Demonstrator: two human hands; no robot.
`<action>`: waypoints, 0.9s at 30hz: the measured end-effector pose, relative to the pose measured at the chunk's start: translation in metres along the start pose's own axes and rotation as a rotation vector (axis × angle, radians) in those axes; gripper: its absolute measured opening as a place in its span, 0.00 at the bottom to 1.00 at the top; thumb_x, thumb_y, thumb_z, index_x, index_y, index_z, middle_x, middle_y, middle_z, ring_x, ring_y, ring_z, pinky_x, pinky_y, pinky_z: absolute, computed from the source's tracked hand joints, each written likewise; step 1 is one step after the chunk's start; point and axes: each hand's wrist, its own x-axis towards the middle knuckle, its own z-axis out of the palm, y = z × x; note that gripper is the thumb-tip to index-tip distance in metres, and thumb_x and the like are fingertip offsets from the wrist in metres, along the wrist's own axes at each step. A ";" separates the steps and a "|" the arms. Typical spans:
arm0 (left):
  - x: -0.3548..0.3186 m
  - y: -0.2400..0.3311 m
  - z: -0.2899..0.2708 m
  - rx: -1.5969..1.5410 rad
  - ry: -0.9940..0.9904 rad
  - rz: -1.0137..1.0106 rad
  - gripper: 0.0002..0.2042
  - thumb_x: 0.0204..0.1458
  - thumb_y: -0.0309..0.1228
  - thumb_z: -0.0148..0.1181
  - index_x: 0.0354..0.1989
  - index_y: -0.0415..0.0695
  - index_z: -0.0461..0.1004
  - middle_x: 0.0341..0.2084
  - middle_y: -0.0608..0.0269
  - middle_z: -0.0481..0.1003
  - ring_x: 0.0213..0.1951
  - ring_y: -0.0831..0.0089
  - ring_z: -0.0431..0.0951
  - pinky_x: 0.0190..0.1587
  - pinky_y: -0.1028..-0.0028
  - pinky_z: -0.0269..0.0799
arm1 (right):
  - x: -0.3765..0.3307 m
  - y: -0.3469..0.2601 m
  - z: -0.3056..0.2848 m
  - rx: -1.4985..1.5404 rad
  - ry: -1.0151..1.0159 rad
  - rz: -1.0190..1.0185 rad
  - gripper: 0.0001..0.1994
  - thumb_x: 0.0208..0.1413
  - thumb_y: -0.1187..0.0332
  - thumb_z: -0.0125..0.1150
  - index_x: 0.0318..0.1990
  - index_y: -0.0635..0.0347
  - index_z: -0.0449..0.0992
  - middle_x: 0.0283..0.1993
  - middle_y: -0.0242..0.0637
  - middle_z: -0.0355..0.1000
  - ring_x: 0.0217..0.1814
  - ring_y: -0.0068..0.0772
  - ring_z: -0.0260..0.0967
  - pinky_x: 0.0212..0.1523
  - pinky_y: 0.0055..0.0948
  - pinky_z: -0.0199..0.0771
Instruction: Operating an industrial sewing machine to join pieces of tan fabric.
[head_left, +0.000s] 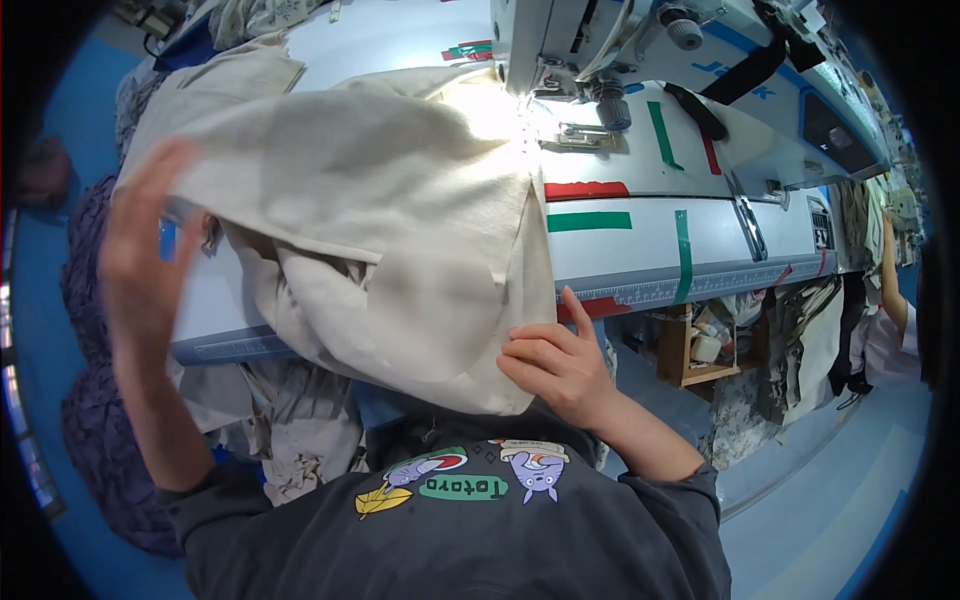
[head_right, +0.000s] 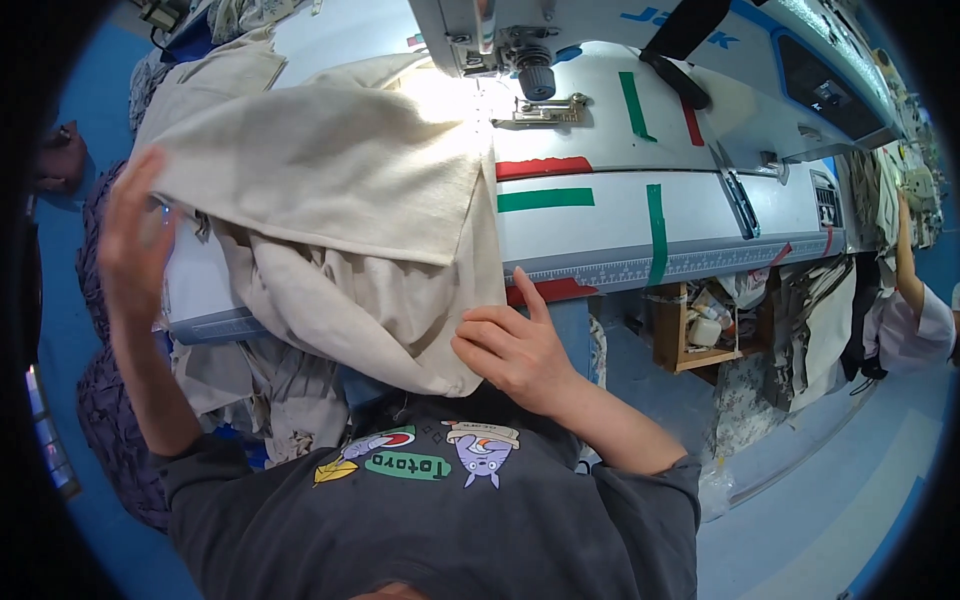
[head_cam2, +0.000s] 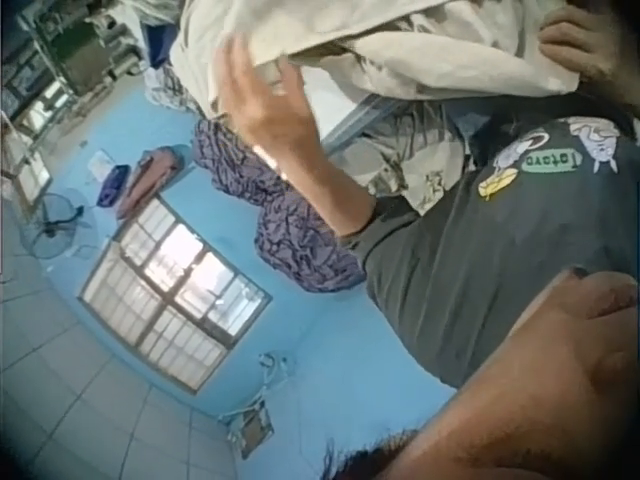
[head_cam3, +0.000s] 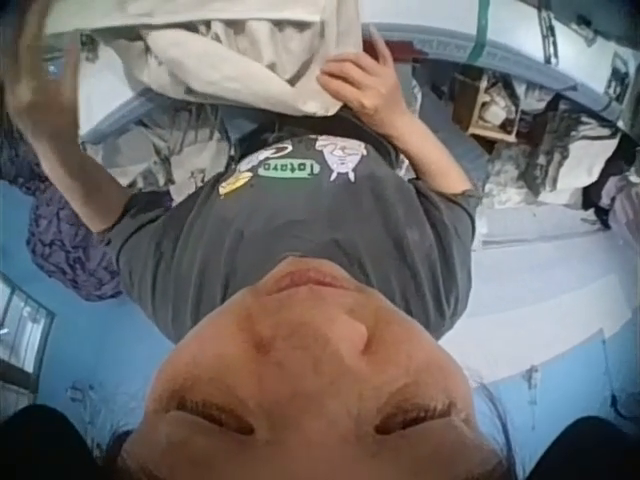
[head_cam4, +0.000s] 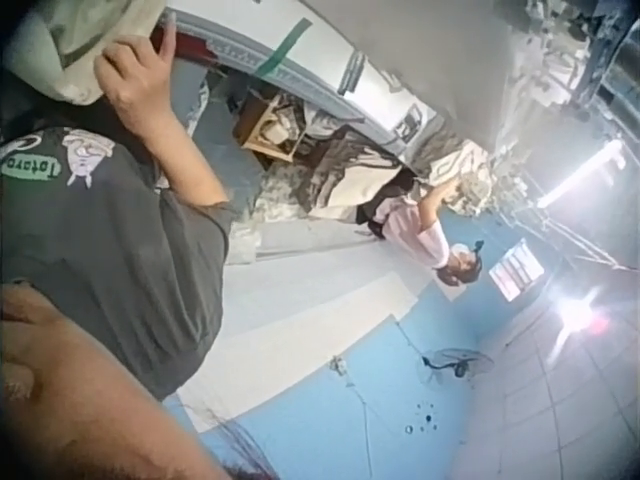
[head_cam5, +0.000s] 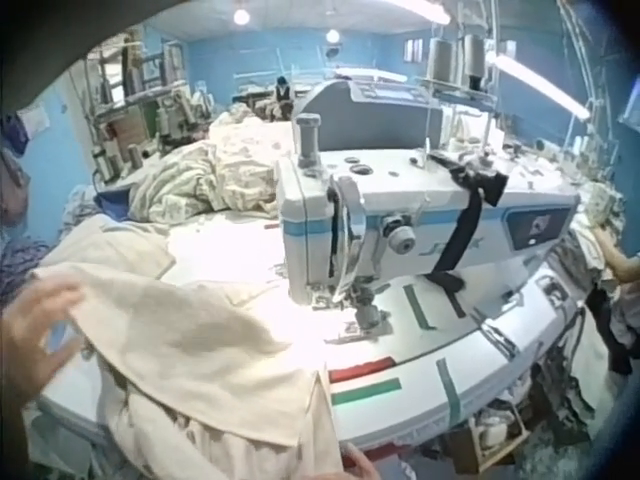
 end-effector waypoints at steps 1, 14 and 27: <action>-0.006 0.021 0.005 -0.226 -0.192 0.014 0.25 0.45 0.17 0.63 0.56 0.38 0.73 0.56 0.51 0.73 0.58 0.55 0.73 0.60 0.63 0.70 | 0.002 -0.002 0.002 0.023 0.031 -0.005 0.08 0.44 0.72 0.64 0.35 0.51 0.80 0.37 0.24 0.74 0.49 0.23 0.74 0.72 0.62 0.49; 0.015 0.148 0.117 -0.389 -0.119 0.389 0.19 0.44 0.23 0.58 0.47 0.33 0.76 0.48 0.54 0.76 0.54 0.60 0.75 0.58 0.66 0.71 | -0.002 0.001 -0.007 0.025 0.038 -0.002 0.08 0.43 0.71 0.64 0.33 0.52 0.82 0.37 0.25 0.76 0.49 0.25 0.74 0.71 0.62 0.50; -0.011 0.163 0.145 -0.655 -0.145 0.395 0.18 0.47 0.24 0.57 0.49 0.34 0.76 0.50 0.54 0.75 0.55 0.60 0.75 0.57 0.65 0.72 | 0.004 0.013 -0.013 -0.091 0.022 0.023 0.06 0.41 0.71 0.65 0.31 0.53 0.81 0.36 0.24 0.75 0.48 0.24 0.74 0.71 0.63 0.50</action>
